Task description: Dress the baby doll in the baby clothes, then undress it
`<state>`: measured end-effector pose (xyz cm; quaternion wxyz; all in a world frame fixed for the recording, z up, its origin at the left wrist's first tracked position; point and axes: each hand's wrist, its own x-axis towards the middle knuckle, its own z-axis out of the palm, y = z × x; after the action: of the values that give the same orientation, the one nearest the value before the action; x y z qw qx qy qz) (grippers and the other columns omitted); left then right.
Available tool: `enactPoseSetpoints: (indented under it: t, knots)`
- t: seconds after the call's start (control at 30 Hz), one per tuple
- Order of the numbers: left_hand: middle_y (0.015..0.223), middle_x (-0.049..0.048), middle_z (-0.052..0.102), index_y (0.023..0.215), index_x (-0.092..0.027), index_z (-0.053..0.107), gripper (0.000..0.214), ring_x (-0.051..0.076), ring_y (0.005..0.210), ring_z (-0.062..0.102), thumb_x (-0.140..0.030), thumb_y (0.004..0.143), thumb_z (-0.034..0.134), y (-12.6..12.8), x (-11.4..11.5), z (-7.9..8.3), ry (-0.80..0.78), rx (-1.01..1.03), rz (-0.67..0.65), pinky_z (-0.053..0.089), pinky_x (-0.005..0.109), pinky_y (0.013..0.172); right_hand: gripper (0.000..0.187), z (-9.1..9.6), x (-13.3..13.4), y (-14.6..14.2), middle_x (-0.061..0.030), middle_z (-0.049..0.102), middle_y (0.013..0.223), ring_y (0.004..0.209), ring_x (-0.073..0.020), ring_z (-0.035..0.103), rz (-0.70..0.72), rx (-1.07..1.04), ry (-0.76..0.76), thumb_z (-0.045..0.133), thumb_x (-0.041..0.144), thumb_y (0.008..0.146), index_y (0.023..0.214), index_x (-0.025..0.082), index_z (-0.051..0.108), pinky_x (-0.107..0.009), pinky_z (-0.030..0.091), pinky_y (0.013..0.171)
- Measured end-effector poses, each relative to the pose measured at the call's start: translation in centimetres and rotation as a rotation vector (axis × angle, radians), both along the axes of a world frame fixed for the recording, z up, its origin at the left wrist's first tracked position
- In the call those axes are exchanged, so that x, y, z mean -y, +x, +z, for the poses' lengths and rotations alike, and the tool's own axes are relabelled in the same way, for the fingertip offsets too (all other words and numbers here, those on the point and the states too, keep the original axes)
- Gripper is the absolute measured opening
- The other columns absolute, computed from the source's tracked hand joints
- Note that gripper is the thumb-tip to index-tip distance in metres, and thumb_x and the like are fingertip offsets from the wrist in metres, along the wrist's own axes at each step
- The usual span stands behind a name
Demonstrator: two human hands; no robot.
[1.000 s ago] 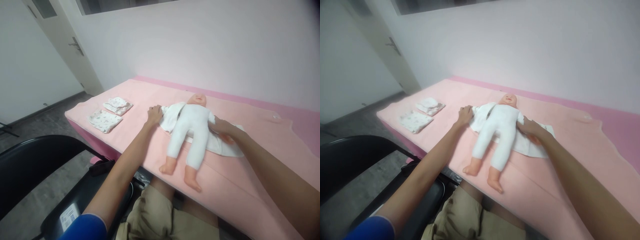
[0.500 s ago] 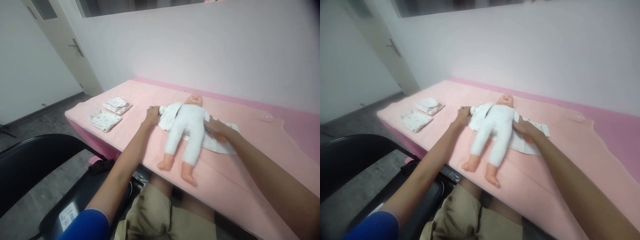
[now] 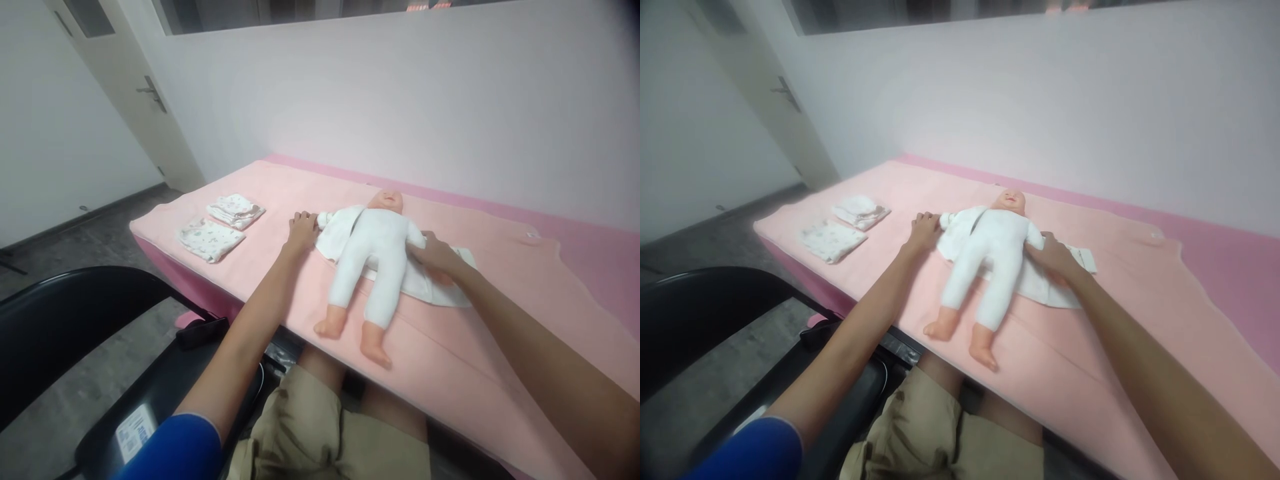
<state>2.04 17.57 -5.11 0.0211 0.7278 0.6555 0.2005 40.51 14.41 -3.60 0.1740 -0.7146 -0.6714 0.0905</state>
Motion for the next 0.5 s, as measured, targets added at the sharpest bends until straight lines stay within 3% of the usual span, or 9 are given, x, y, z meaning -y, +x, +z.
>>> enactPoseSetpoints:
  t: [0.13, 0.27, 0.4, 0.5]
  knots:
    - [0.140, 0.0153, 0.054, 0.133, -0.022, 0.059, 0.036, 0.034, 0.130, 0.040, -0.033, 0.103, 0.044, 0.2, 0.0, 0.1, -0.033, -0.001, 0.017, 0.034, 0.048, 0.109, 0.095, -0.4, 3.7, 1.8, -0.0195, 0.065, 0.140, 0.114, -0.0420, 0.068, -0.034, -0.061, 0.053, 0.061, 0.069, 0.088, 0.163, 0.020, 0.031, -0.051, 0.054, 0.092]
    - [0.141, 0.0154, 0.053, 0.133, -0.021, 0.059, 0.037, 0.034, 0.134, 0.039, -0.030, 0.098, 0.048, 0.7, 0.0, 0.4, -0.056, 0.016, 0.037, 0.028, 0.050, 0.115, 0.080, -1.5, 6.7, 3.6, -0.0130, 0.067, 0.139, 0.115, -0.0388, 0.069, 0.027, -0.064, 0.120, 0.063, 0.060, 0.091, 0.160, 0.028, 0.038, -0.049, 0.054, 0.093]
    - [0.146, 0.0131, 0.051, 0.139, -0.023, 0.055, 0.044, 0.032, 0.135, 0.040, -0.021, 0.096, 0.044, 1.5, 0.7, 1.6, 0.062, 0.130, 0.157, 0.028, 0.050, 0.115, 0.069, -3.2, 7.3, 4.5, -0.0136, 0.065, 0.142, 0.126, -0.0384, 0.063, 0.125, -0.116, 0.269, 0.062, 0.058, 0.093, 0.151, 0.024, 0.049, -0.050, 0.052, 0.101]
    - [0.145, 0.0097, 0.052, 0.136, -0.027, 0.056, 0.043, 0.031, 0.132, 0.042, -0.017, 0.096, 0.041, 3.1, 1.6, 3.7, 0.188, 0.185, 0.175, 0.034, 0.049, 0.112, 0.067, -4.2, 6.7, 4.8, -0.0155, 0.067, 0.137, 0.123, -0.0375, 0.064, 0.167, -0.165, 0.328, 0.063, 0.057, 0.093, 0.149, 0.021, 0.051, -0.051, 0.052, 0.102]
